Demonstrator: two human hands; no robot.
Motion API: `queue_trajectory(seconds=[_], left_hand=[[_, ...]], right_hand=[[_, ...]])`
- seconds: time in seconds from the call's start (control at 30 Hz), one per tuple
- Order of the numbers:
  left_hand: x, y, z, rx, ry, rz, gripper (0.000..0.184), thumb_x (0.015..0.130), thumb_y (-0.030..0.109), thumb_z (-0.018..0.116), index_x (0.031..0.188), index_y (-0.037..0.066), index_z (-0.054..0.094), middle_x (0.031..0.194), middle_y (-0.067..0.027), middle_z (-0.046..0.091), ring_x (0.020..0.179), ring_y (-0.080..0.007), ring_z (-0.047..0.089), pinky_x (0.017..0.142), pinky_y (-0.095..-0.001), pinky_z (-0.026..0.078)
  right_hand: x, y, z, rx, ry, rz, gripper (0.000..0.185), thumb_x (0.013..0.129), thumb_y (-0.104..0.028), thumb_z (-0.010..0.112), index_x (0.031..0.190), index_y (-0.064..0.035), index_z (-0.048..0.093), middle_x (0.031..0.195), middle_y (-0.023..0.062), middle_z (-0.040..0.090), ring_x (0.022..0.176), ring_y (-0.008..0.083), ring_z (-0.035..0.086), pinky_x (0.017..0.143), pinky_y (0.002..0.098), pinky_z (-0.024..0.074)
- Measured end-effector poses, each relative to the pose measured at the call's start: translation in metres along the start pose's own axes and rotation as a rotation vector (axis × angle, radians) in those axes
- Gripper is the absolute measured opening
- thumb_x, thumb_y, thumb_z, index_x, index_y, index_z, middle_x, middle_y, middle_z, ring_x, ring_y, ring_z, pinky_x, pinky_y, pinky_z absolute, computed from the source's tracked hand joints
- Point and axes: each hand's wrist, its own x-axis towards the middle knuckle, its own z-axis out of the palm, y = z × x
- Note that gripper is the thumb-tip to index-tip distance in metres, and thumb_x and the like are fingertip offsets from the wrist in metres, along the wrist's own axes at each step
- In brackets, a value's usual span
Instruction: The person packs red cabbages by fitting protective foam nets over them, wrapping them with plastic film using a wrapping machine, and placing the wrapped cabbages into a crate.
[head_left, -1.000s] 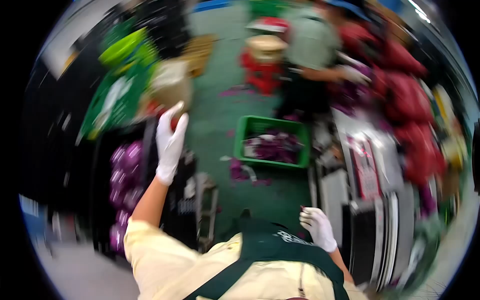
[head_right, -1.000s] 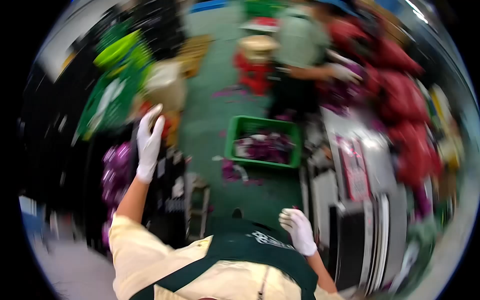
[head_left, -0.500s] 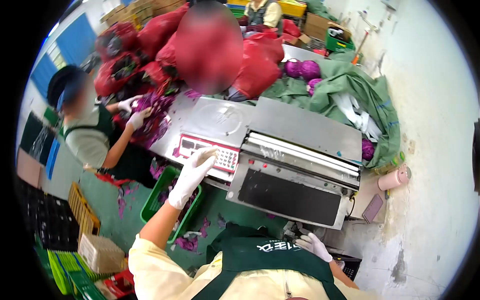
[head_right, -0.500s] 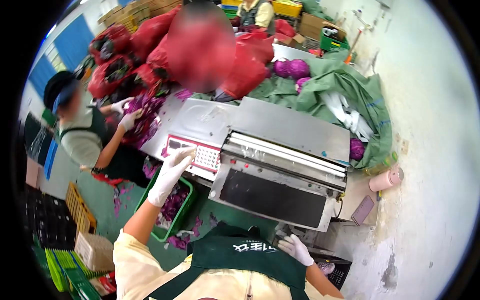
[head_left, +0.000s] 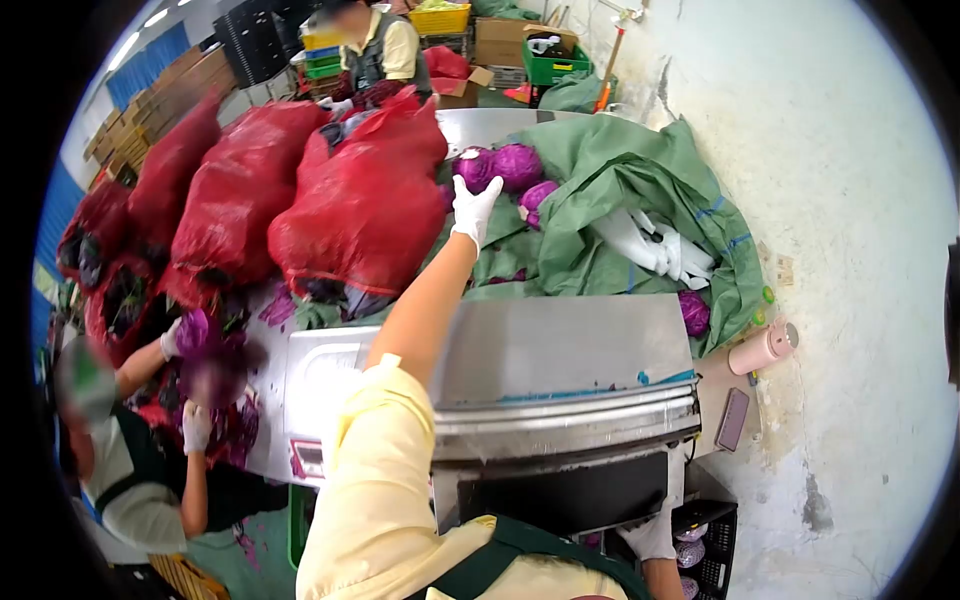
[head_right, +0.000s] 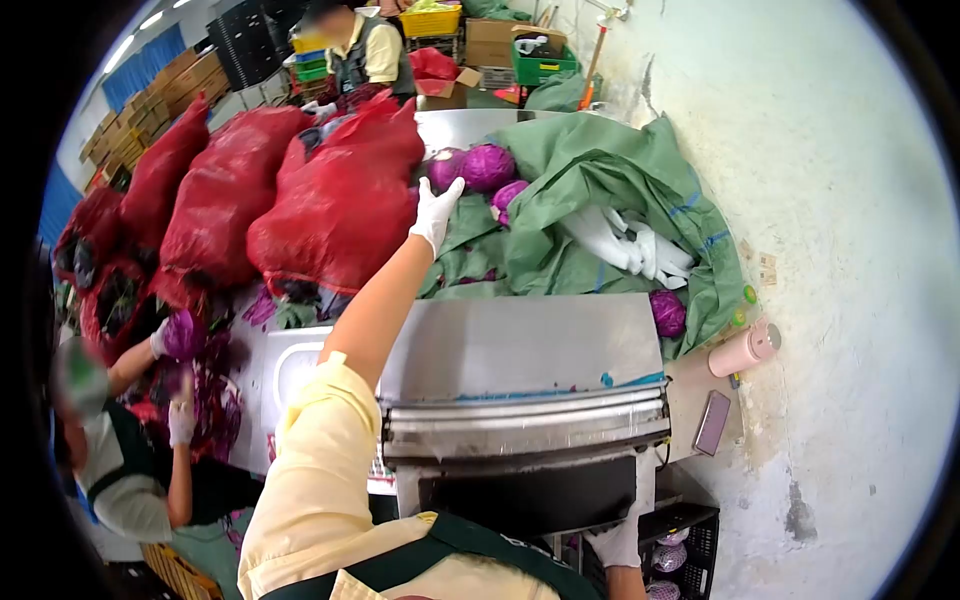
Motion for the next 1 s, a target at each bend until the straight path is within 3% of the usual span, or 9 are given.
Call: queue_trajectory(seconds=[0.07,0.2,0.23,0.27,0.3,0.5,0.67,0.77,1.0], left_hand=[[0.019,0.009,0.027,0.032,0.068,-0.053,0.111,0.071,0.045,0.08,0.153,0.013,0.012,0.153,-0.0251,0.022,0.142,-0.0353,0.024,0.114,-0.0418,0.026],[0.079,-0.003,0.073,0.084,0.133,-0.065,0.114,0.069,0.044,0.082,0.153,0.019,0.009,0.151,-0.0339,0.015,0.141,-0.0425,0.023,0.113,-0.0425,0.027],[0.091,-0.012,0.085,0.113,0.194,-0.033,0.116,0.068,0.046,0.082,0.153,0.018,0.008,0.15,-0.0362,0.015,0.139,-0.0454,0.026,0.112,-0.0436,0.029],[0.105,-0.021,0.095,0.138,0.212,-0.046,0.116,0.068,0.047,0.082,0.153,0.018,0.008,0.149,-0.0369,0.015,0.138,-0.0461,0.026,0.112,-0.0442,0.03],[0.114,-0.024,0.102,0.166,0.226,-0.057,0.117,0.067,0.049,0.081,0.153,0.018,0.008,0.149,-0.0376,0.016,0.138,-0.0468,0.027,0.111,-0.0448,0.03],[0.135,-0.056,0.117,0.153,0.283,0.106,0.098,0.066,0.042,0.083,0.143,0.004,0.035,0.142,-0.0285,0.04,0.131,-0.038,0.041,0.106,-0.0409,0.037],[0.146,-0.099,0.103,-0.428,0.232,-0.109,0.084,0.072,0.036,0.082,0.138,0.007,0.039,0.131,-0.0138,0.049,0.115,-0.0274,0.051,0.094,-0.039,0.047],[0.091,-0.062,0.08,-0.654,0.105,-0.405,0.079,0.076,0.043,0.078,0.138,0.021,0.034,0.132,-0.0131,0.045,0.113,-0.0339,0.05,0.082,-0.0549,0.052],[0.068,-0.032,0.021,-0.715,0.002,-0.49,0.086,0.072,0.054,0.077,0.139,0.015,0.038,0.137,-0.0165,0.035,0.121,-0.0383,0.04,0.091,-0.0602,0.048]], right_hand=[[0.011,0.003,-0.01,-0.036,-0.068,-0.019,0.085,0.088,-0.069,0.044,0.149,-0.0129,0.025,0.151,0.0136,0.032,0.137,0.0359,0.031,0.108,0.0614,0.0282],[0.022,0.005,-0.025,0.115,-0.21,-0.012,0.072,0.095,-0.059,0.039,0.148,-0.0114,0.028,0.153,0.0108,0.03,0.139,0.0338,0.029,0.112,0.0564,0.0257],[0.016,0.002,-0.019,0.119,-0.229,0.026,0.072,0.095,-0.059,0.039,0.148,-0.0113,0.028,0.152,0.0106,0.032,0.139,0.0335,0.03,0.112,0.0555,0.0252],[0.013,0.003,-0.01,-0.08,-0.016,0.02,0.106,0.077,-0.075,0.054,0.152,-0.0092,0.017,0.155,0.011,0.024,0.14,0.0367,0.024,0.117,0.0484,0.0207],[0.011,0.007,-0.014,-0.055,-0.063,0.022,0.103,0.08,-0.073,0.053,0.151,-0.0078,0.019,0.156,0.0126,0.023,0.141,0.0361,0.024,0.115,0.0486,0.0229],[0.007,0.007,-0.019,-0.019,-0.026,0.044,0.1,0.081,-0.072,0.051,0.151,-0.0076,0.019,0.155,0.0137,0.025,0.139,0.0377,0.026,0.114,0.0497,0.0255],[0.014,0.009,-0.029,-0.008,-0.071,0.033,0.099,0.083,-0.071,0.05,0.151,-0.0075,0.019,0.154,0.0146,0.027,0.137,0.039,0.029,0.112,0.0506,0.0276],[0.019,0.014,-0.037,0.008,-0.102,0.023,0.098,0.083,-0.071,0.049,0.151,-0.0074,0.019,0.153,0.0152,0.028,0.136,0.0398,0.03,0.111,0.0511,0.0289],[0.032,0.012,-0.034,-0.023,-0.247,-0.074,0.076,0.093,-0.062,0.042,0.148,-0.0116,0.027,0.153,0.0103,0.03,0.138,0.0331,0.03,0.111,0.0557,0.0258]])
